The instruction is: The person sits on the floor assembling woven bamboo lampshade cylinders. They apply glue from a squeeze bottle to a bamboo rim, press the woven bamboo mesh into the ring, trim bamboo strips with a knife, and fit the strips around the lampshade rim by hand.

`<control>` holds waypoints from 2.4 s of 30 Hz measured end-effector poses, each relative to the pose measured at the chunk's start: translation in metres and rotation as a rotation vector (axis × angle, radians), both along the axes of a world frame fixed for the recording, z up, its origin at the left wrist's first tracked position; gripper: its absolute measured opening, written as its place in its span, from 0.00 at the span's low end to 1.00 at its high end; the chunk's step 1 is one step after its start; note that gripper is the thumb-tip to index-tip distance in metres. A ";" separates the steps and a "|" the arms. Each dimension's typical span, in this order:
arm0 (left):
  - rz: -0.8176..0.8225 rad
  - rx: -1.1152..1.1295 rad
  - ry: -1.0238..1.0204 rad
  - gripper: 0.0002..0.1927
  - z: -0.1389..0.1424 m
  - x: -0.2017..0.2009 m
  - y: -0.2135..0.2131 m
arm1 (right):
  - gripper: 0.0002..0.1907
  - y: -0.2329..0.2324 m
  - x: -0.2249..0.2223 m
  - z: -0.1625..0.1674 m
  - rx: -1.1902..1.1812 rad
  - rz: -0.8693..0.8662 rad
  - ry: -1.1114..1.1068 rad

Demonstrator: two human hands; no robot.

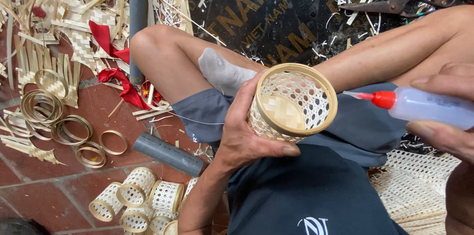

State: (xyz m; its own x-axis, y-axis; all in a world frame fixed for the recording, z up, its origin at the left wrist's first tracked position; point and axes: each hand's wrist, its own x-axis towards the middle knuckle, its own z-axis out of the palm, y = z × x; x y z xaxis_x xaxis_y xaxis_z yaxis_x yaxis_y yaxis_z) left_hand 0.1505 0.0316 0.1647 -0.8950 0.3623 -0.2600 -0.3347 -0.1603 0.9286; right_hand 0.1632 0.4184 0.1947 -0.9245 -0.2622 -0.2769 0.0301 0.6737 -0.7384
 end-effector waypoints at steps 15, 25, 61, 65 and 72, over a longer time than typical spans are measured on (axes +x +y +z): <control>0.233 -0.610 1.031 0.48 0.000 -0.029 -0.004 | 0.30 -0.027 -0.015 0.016 -0.356 0.286 0.109; 0.250 -0.633 1.067 0.47 0.005 -0.029 -0.002 | 0.30 -0.055 -0.025 0.025 -0.414 0.271 0.230; 0.106 -0.682 0.779 0.57 0.030 -0.002 0.029 | 0.23 -0.070 -0.028 0.031 0.227 0.272 0.395; 0.079 -0.555 0.766 0.58 0.014 -0.004 0.021 | 0.24 -0.040 -0.015 0.016 0.264 0.234 0.188; -0.116 0.035 0.165 0.63 -0.024 -0.011 0.002 | 0.32 -0.037 0.002 0.008 -0.346 0.092 0.182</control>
State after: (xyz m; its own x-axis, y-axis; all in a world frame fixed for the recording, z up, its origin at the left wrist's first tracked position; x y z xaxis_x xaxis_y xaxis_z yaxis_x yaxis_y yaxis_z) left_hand 0.1393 0.0333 0.1408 -0.8761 0.4719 -0.0985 -0.1965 -0.1630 0.9669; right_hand 0.1648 0.3810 0.2030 -0.9187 -0.3949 0.0081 -0.1706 0.3782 -0.9099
